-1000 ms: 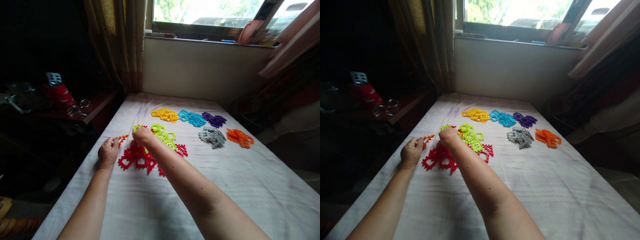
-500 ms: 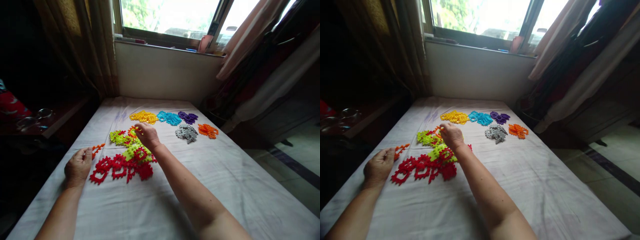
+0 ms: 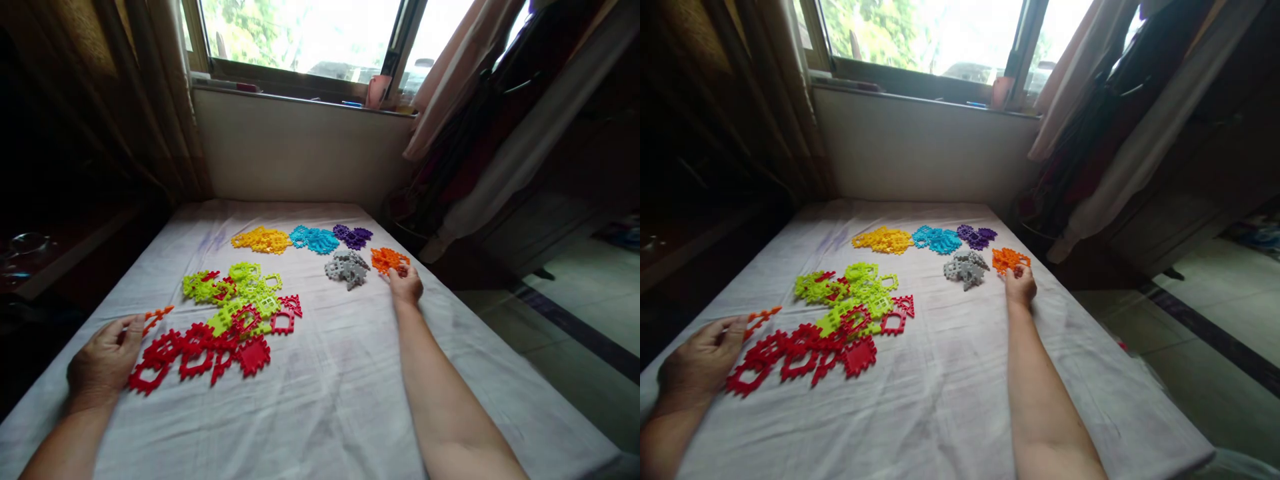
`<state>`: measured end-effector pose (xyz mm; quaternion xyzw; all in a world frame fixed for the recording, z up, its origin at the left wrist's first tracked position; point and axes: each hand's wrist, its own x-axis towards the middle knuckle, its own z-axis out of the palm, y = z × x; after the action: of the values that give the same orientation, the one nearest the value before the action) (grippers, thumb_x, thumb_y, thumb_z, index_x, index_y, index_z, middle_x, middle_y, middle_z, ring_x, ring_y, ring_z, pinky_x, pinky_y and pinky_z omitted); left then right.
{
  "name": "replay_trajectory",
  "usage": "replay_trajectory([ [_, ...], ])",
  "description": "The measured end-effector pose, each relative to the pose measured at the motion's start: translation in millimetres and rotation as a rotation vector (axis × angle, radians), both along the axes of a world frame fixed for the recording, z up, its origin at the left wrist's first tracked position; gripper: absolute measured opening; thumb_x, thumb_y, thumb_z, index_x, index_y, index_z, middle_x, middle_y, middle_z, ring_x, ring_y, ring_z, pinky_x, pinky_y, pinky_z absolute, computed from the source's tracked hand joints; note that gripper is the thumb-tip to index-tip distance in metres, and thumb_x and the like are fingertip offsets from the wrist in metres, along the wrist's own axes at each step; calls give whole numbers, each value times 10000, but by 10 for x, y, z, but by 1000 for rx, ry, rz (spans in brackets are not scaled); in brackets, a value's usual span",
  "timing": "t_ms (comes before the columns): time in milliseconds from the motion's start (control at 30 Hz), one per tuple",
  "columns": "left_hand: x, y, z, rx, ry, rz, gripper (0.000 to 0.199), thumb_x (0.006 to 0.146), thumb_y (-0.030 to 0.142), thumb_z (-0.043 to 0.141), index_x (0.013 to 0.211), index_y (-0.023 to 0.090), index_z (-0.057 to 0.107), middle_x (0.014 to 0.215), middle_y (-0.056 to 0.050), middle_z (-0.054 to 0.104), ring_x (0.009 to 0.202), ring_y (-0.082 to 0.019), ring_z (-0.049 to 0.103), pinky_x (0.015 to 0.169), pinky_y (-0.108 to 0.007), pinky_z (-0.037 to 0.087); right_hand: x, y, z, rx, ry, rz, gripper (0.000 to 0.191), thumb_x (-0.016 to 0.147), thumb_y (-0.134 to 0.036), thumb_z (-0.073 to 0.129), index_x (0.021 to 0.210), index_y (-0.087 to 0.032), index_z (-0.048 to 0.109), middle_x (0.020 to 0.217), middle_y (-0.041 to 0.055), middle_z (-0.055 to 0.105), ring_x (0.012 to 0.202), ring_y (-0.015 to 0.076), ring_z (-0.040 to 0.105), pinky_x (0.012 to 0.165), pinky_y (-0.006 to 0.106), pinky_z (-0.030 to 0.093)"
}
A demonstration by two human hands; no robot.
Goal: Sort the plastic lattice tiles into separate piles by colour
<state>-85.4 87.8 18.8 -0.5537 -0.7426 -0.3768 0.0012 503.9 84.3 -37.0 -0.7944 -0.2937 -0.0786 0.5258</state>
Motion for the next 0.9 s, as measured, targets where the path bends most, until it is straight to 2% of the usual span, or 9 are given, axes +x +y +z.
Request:
replay_trajectory([
  [167, -69, 26, -66, 113, 97, -105, 262, 770, 538, 493, 719, 304, 598, 726, 33, 650, 677, -183, 576, 561, -260, 390, -47, 32, -12, -24, 47, -87, 403, 720, -272, 532, 1070, -131, 675, 914, 117, 709, 813, 243, 665, 766, 353, 541],
  [300, -86, 67, -106, 391, 227, -203, 323, 841, 539, 530, 720, 259, 638, 767, -5, 680, 713, -182, 621, 590, -267, 464, -124, -39, 34, -22, -101, -151, 382, 724, -235, 494, 1018, -124, 711, 993, 164, 681, 932, 291, 640, 884, 417, 505],
  [400, 86, -26, -60, 462, 270, -303, 325, 885, 520, 566, 769, 237, 677, 792, -18, 693, 712, -175, 642, 636, -274, 513, -231, -69, 77, -34, -214, -101, 351, 740, -218, 486, 985, -131, 722, 1012, 172, 663, 998, 313, 606, 948, 454, 469],
  [467, 282, -137, -17, 434, 245, -434, 317, 914, 496, 549, 818, 229, 691, 793, -15, 713, 734, -171, 669, 698, -278, 542, -359, -59, 126, -47, -287, -4, 315, 763, -211, 488, 959, -142, 726, 1007, 165, 659, 1012, 313, 591, 957, 460, 458],
  [567, 580, -281, -2, 333, 164, -594, 337, 948, 473, 501, 891, 214, 709, 861, -34, 756, 784, -176, 705, 775, -282, 559, -693, -26, 259, -43, -457, 236, 268, 823, -231, 499, 942, -170, 731, 1002, 138, 670, 1004, 291, 586, 954, 440, 453],
  [667, 755, -346, -64, 277, 99, -615, 365, 928, 515, 524, 914, 207, 719, 861, -39, 771, 757, -183, 721, 751, -285, 573, -1203, -46, 443, 14, -628, 471, 240, 891, -267, 511, 949, -198, 734, 1011, 108, 689, 983, 256, 592, 950, 405, 448],
  [767, 809, -354, -134, 246, 48, -610, 397, 909, 554, 539, 914, 201, 721, 847, -42, 777, 739, -191, 730, 715, -293, 582, -1792, -152, 595, 89, -747, 696, 237, 948, -309, 515, 996, -214, 727, 1017, 88, 702, 976, 229, 597, 936, 377, 443],
  [833, 822, -351, -155, 248, 36, -639, 397, 914, 549, 536, 906, 198, 721, 846, -44, 778, 734, -190, 731, 703, -293, 586, -2150, -247, 645, 85, -820, 883, 262, 978, -327, 493, 1070, -217, 712, 1019, 79, 712, 960, 213, 601, 910, 359, 434],
  [900, 838, -352, -157, 264, 45, -682, 379, 926, 524, 531, 906, 195, 718, 851, -49, 778, 744, -187, 731, 716, -295, 590, -2440, -334, 652, 62, -855, 1002, 296, 993, -360, 482, 1156, -217, 683, 1046, 79, 715, 971, 211, 600, 887, 356, 417],
])
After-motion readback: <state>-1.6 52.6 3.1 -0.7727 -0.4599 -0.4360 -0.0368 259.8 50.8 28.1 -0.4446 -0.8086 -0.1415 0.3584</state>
